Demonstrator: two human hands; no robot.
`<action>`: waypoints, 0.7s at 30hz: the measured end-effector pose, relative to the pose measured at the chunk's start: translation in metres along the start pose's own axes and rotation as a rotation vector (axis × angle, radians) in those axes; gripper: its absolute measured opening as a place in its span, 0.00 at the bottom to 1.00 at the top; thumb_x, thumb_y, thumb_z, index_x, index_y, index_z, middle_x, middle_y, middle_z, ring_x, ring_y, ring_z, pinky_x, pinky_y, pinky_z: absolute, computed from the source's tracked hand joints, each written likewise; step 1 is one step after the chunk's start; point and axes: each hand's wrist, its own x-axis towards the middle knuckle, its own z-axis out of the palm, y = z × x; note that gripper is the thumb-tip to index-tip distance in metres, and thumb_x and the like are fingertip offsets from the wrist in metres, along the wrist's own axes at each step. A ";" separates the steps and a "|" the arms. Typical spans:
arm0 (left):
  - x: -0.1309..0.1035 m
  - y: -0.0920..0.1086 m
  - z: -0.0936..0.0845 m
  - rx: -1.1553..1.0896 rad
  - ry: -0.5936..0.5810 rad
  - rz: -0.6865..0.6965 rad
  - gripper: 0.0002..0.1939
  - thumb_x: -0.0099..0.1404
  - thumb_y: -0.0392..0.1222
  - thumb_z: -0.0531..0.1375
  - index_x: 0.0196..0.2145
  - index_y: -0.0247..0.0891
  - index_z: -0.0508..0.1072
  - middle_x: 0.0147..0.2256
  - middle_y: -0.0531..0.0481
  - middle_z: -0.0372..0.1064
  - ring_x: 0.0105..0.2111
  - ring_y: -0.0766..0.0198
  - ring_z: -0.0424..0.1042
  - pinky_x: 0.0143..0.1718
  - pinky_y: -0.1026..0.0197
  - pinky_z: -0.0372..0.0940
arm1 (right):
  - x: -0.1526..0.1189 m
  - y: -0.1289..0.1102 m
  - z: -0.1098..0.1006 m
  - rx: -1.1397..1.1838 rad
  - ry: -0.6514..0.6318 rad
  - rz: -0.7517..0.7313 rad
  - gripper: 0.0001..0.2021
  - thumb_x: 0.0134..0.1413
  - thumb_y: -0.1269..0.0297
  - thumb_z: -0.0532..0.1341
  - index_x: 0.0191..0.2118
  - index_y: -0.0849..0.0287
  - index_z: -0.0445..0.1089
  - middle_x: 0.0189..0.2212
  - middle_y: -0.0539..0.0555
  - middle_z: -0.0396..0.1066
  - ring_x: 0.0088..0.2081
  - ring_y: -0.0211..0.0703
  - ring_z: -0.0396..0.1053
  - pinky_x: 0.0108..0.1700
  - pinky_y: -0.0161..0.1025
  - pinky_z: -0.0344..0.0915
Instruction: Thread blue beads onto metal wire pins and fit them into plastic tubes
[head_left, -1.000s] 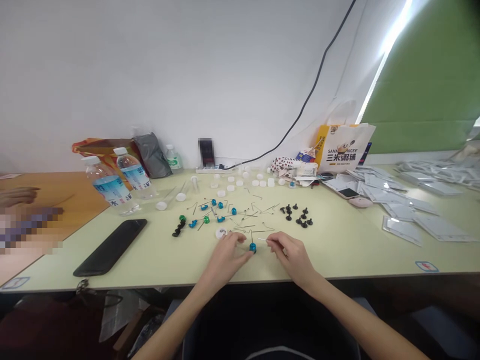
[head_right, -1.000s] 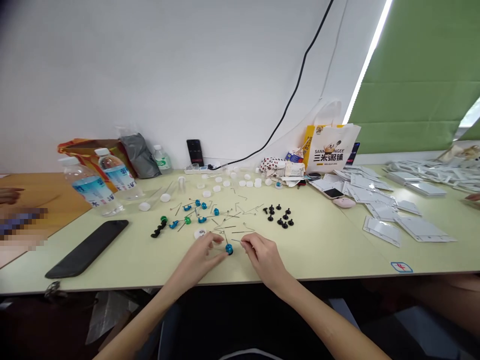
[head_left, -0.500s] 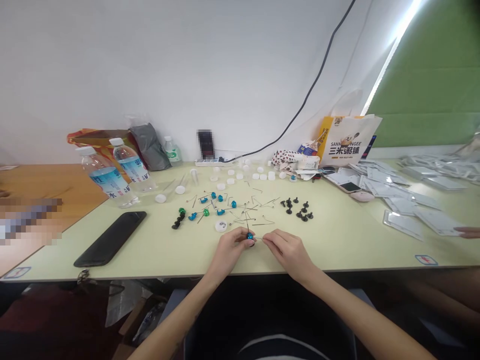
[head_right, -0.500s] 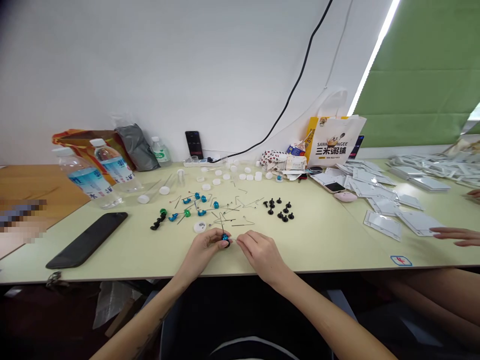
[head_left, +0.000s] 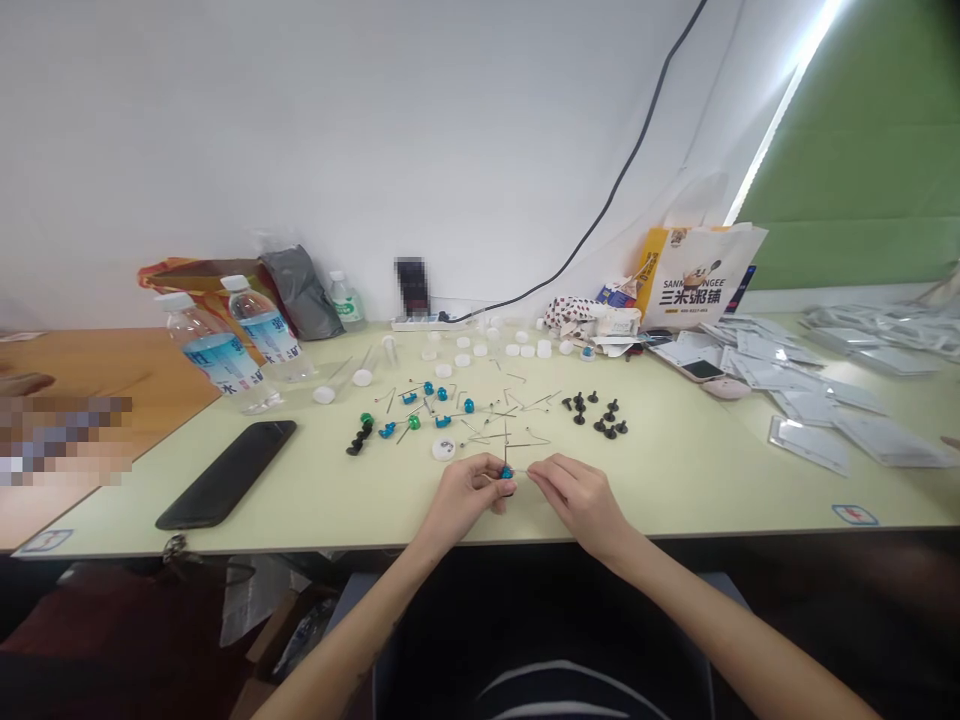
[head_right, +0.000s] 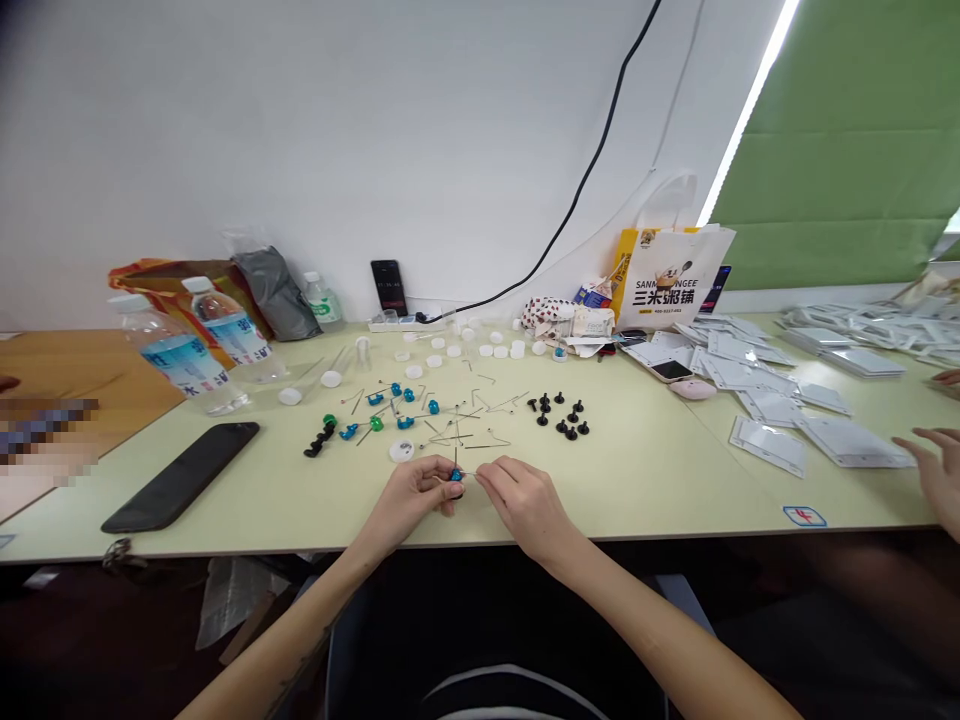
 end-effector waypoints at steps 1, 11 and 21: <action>0.000 0.000 0.000 0.003 0.001 -0.002 0.13 0.53 0.45 0.62 0.32 0.32 0.69 0.27 0.49 0.68 0.21 0.67 0.69 0.27 0.63 0.65 | 0.000 0.000 0.000 0.001 0.001 0.000 0.08 0.59 0.70 0.52 0.37 0.59 0.68 0.28 0.53 0.69 0.29 0.37 0.67 0.32 0.34 0.65; -0.001 0.001 0.002 -0.059 0.001 -0.030 0.15 0.51 0.46 0.63 0.32 0.32 0.69 0.25 0.50 0.67 0.20 0.68 0.67 0.24 0.64 0.65 | -0.002 -0.001 -0.001 -0.027 0.014 -0.031 0.08 0.59 0.70 0.52 0.37 0.60 0.68 0.28 0.54 0.69 0.30 0.38 0.68 0.33 0.35 0.66; -0.002 -0.002 0.003 -0.040 0.018 -0.024 0.13 0.51 0.45 0.63 0.31 0.33 0.69 0.24 0.52 0.66 0.18 0.71 0.64 0.22 0.65 0.62 | -0.005 0.001 0.001 -0.114 0.011 -0.085 0.09 0.59 0.72 0.51 0.38 0.60 0.68 0.29 0.55 0.69 0.31 0.39 0.68 0.33 0.35 0.65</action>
